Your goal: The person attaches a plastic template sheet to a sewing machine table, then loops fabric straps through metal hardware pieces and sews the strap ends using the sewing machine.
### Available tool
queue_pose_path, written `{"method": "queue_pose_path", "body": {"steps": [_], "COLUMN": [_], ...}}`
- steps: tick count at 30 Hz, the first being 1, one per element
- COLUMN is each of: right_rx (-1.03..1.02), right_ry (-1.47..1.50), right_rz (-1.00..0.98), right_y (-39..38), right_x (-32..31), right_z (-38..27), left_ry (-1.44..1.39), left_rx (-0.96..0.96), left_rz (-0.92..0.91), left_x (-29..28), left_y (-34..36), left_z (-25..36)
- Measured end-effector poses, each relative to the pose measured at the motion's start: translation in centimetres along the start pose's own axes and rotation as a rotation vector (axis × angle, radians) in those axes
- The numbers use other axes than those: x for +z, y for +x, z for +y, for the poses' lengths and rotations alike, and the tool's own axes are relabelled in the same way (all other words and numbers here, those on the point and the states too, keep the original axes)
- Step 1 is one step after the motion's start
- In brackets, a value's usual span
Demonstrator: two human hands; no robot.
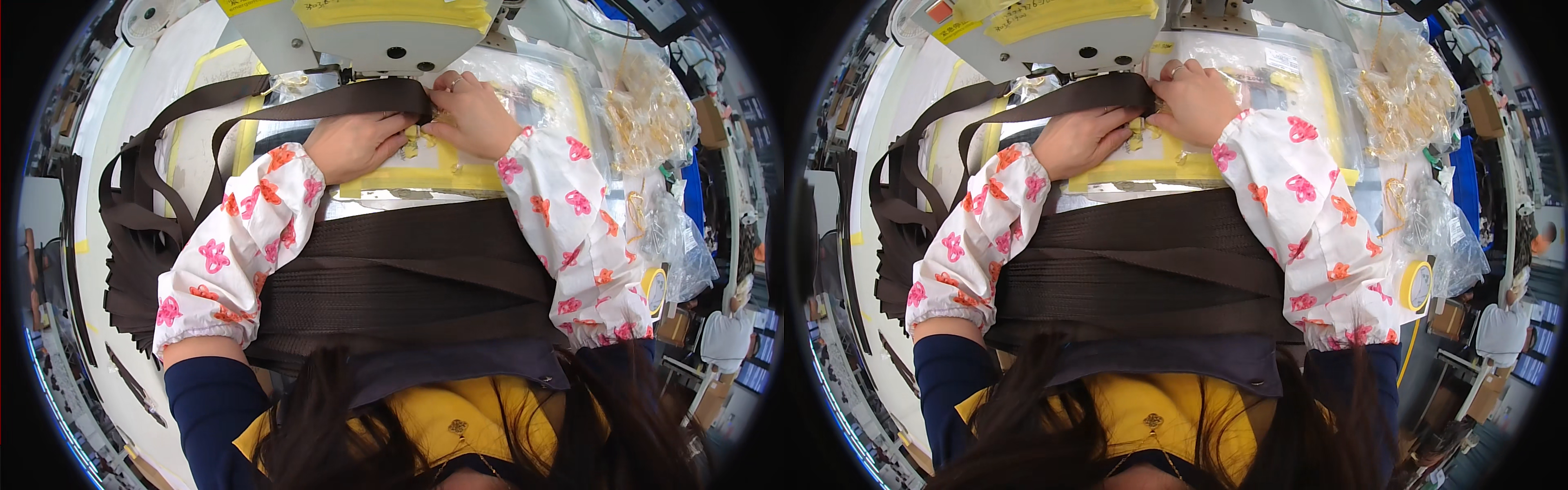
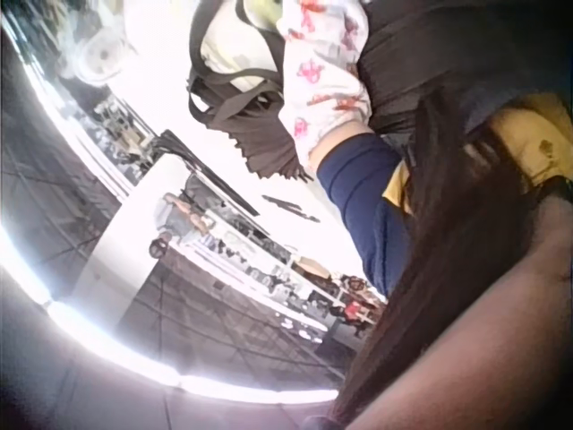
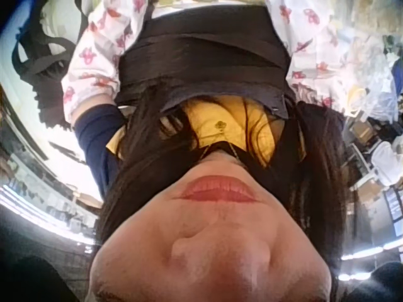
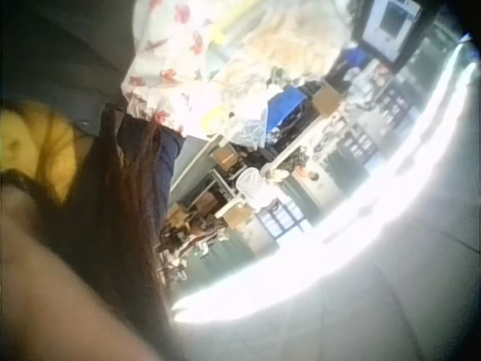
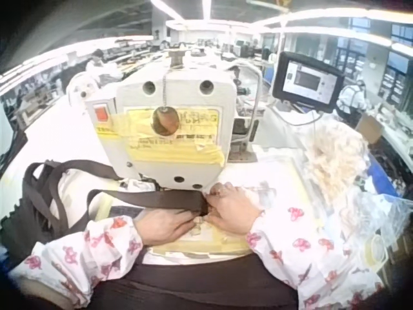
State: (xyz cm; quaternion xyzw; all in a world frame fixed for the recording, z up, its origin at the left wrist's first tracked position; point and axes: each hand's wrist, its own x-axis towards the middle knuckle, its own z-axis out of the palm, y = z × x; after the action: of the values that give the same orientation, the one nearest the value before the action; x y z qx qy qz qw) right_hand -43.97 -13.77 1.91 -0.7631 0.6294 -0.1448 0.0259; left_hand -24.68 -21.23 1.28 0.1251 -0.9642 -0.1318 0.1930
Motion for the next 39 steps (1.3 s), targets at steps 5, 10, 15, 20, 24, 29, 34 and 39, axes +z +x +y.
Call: {"method": "queue_pose_path", "body": {"steps": [5,10,15,20,24,29,34,39], "right_rx": [-0.098,-0.231,-0.223,-0.180,-0.080,-0.136,-0.151,-0.137], "right_ry": [0.306,0.095,-0.175,-0.110,0.022,-0.079,-0.109,-0.151], "right_rz": [0.362,0.416,0.292,0.349,0.397,0.396,0.402,0.355], "right_y": [-1.2,-0.6,-0.6,-1.1,-1.2,-0.9,-1.0,-1.0], "right_x": [2.8,2.6,1.5,2.1,1.4,1.9,1.9,1.4], "right_z": [-0.3,-0.8,-1.3,-1.6,-2.2,-1.8,-1.6,-1.8], "left_ry": [-0.014,0.073,0.268,0.264,0.195,0.146,0.152,0.079], "left_rx": [-0.056,-0.048,0.193,0.243,0.263,0.164,0.028,-0.106], "left_rz": [-0.077,-0.015,0.129,0.109,0.047,0.012,0.095,0.099], "left_x": [0.0,0.8,-1.4,0.1,-0.3,-0.4,-0.4,-0.9], "left_y": [0.0,-0.5,0.3,0.0,0.3,-0.2,-0.4,-0.1], "left_z": [-0.2,0.3,2.5,-0.9,-2.1,-1.9,-1.3,-1.1]}}
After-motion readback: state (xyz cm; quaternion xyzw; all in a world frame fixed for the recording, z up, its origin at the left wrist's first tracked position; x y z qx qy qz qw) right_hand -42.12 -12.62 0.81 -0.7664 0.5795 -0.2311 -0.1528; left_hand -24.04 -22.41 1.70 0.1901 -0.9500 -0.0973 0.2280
